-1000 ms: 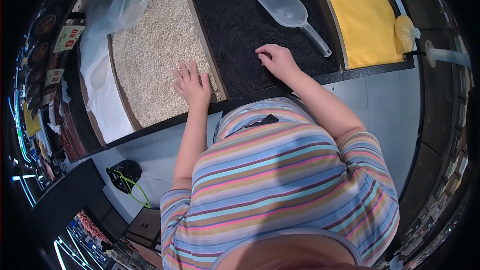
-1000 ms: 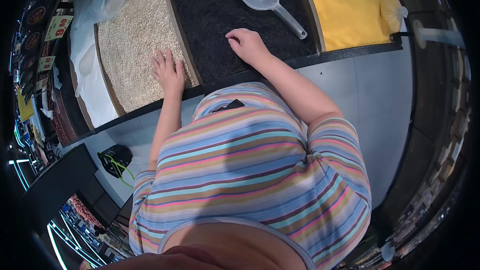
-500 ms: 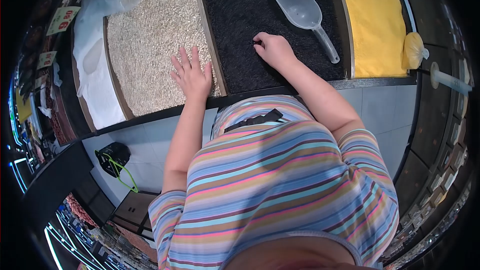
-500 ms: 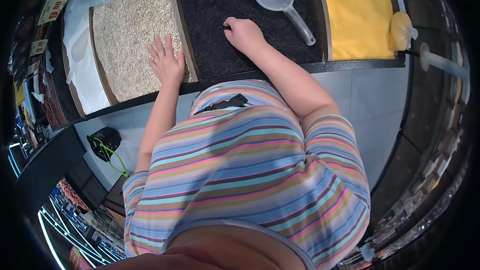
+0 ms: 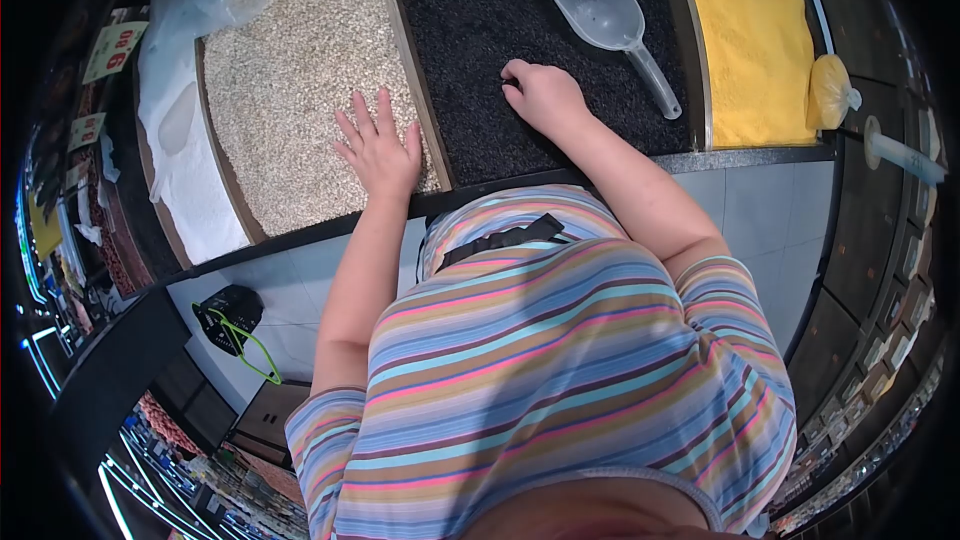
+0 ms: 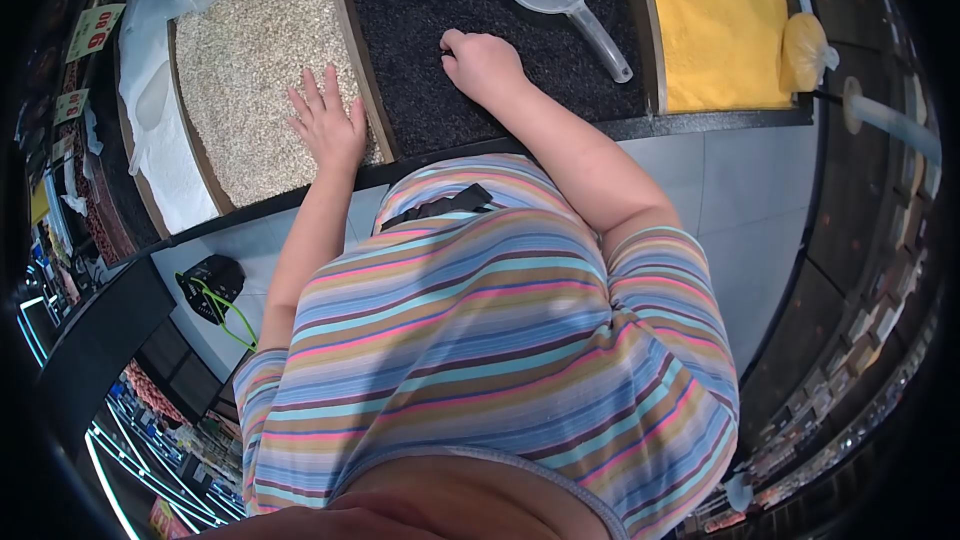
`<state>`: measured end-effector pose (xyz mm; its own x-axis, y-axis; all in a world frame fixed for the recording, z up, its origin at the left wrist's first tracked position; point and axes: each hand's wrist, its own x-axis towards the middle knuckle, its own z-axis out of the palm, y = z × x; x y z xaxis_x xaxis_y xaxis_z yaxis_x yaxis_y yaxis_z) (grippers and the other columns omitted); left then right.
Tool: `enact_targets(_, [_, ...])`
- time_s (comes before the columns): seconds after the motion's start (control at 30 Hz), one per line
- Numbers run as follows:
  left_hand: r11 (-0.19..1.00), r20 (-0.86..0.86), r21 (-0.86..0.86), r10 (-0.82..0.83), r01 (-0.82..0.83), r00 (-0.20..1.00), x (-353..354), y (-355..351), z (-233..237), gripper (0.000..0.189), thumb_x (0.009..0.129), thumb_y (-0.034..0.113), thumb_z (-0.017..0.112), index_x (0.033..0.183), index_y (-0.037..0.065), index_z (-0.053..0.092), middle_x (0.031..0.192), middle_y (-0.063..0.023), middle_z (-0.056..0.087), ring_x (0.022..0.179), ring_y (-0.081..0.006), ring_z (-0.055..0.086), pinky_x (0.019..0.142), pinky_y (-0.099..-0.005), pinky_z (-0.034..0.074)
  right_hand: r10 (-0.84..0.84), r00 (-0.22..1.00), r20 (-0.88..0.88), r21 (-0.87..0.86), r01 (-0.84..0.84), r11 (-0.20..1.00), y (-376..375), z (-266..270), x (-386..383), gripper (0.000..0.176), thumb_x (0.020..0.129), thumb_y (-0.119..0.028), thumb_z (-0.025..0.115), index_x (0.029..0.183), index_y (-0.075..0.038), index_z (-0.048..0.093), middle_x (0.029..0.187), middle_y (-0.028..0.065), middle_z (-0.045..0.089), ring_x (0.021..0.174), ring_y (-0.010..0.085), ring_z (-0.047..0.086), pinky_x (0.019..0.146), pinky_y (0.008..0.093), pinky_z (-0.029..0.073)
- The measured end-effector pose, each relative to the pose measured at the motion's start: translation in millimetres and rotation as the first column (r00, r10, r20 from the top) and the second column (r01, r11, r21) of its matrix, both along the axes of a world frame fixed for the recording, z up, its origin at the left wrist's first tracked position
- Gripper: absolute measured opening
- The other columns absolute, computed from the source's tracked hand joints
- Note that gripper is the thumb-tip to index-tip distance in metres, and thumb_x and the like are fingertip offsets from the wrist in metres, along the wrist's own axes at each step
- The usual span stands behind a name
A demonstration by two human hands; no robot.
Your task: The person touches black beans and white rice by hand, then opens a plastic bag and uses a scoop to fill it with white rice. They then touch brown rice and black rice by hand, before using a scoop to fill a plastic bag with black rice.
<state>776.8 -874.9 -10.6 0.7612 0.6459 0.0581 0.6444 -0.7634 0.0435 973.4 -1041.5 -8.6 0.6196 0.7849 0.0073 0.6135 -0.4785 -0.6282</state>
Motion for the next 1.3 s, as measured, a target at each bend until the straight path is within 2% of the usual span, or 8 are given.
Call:
enact_targets(0.83, [1.0,0.015,0.005,0.009,-0.009,1.0,-1,1,-3,0.067,0.086,0.042,0.055,0.146,0.024,0.032,0.155,-0.0121,0.019,0.14,-0.0462,0.012,0.104,-0.0703,0.015,0.013,1.0,0.025,0.012,-0.013,1.0,0,2,-1,0.012,0.084,-0.02,0.062,0.09,-0.01,0.064,0.076,0.0135,0.066,0.074,0.0319,0.065,0.067,0.043,0.052])
enact_targets(1.03, [1.0,0.014,0.012,0.009,-0.009,1.0,-1,2,-4,0.067,0.086,0.042,0.055,0.146,0.024,0.032,0.155,-0.0126,0.019,0.14,-0.0457,0.012,0.105,-0.0698,0.015,0.02,1.0,0.014,0.096,-0.021,0.995,-4,-3,0,0.014,0.083,-0.02,0.064,0.093,-0.01,0.066,0.078,0.0142,0.066,0.074,0.0315,0.065,0.067,0.0418,0.053])
enact_targets(1.13, [1.0,0.012,0.015,0.009,-0.009,1.0,-1,1,-4,0.067,0.086,0.042,0.055,0.146,0.024,0.032,0.155,-0.0129,0.019,0.141,-0.0455,0.011,0.105,-0.0695,0.015,0.011,0.995,-0.095,0.189,0.007,0.982,-8,-2,0,0.013,0.083,-0.019,0.064,0.092,-0.01,0.068,0.075,0.0131,0.067,0.068,0.0281,0.066,0.063,0.0388,0.053])
enact_targets(1.17, [1.0,0.006,0.013,0.011,-0.011,1.0,0,1,-3,0.067,0.086,0.041,0.055,0.146,0.023,0.032,0.155,-0.0129,0.019,0.141,-0.0455,0.011,0.105,-0.0695,0.015,-0.019,0.969,-0.247,0.164,0.061,0.984,-10,0,0,0.013,0.084,-0.019,0.064,0.092,-0.01,0.068,0.074,0.0113,0.066,0.065,0.0245,0.065,0.061,0.0356,0.052])
enact_targets(1.23, [1.0,0.004,0.011,0.015,-0.015,1.0,-1,1,-2,0.067,0.086,0.041,0.055,0.146,0.023,0.032,0.155,-0.0128,0.019,0.141,-0.0453,0.011,0.105,-0.0693,0.015,-0.083,0.844,-0.529,0.092,0.154,0.984,-15,11,1,0.013,0.086,-0.019,0.064,0.094,-0.009,0.068,0.072,0.0075,0.066,0.06,0.0171,0.064,0.056,0.0292,0.05])
enact_targets(1.3, [1.0,0.01,0.011,0.014,-0.014,1.0,-1,0,-3,0.066,0.086,0.041,0.054,0.146,0.023,0.032,0.155,-0.0126,0.018,0.141,-0.0452,0.011,0.105,-0.0692,0.015,-0.106,0.632,-0.768,0.077,0.255,0.964,-21,19,5,0.013,0.088,-0.019,0.064,0.094,-0.008,0.068,0.071,0.0035,0.064,0.059,0.011,0.061,0.053,0.0237,0.047])
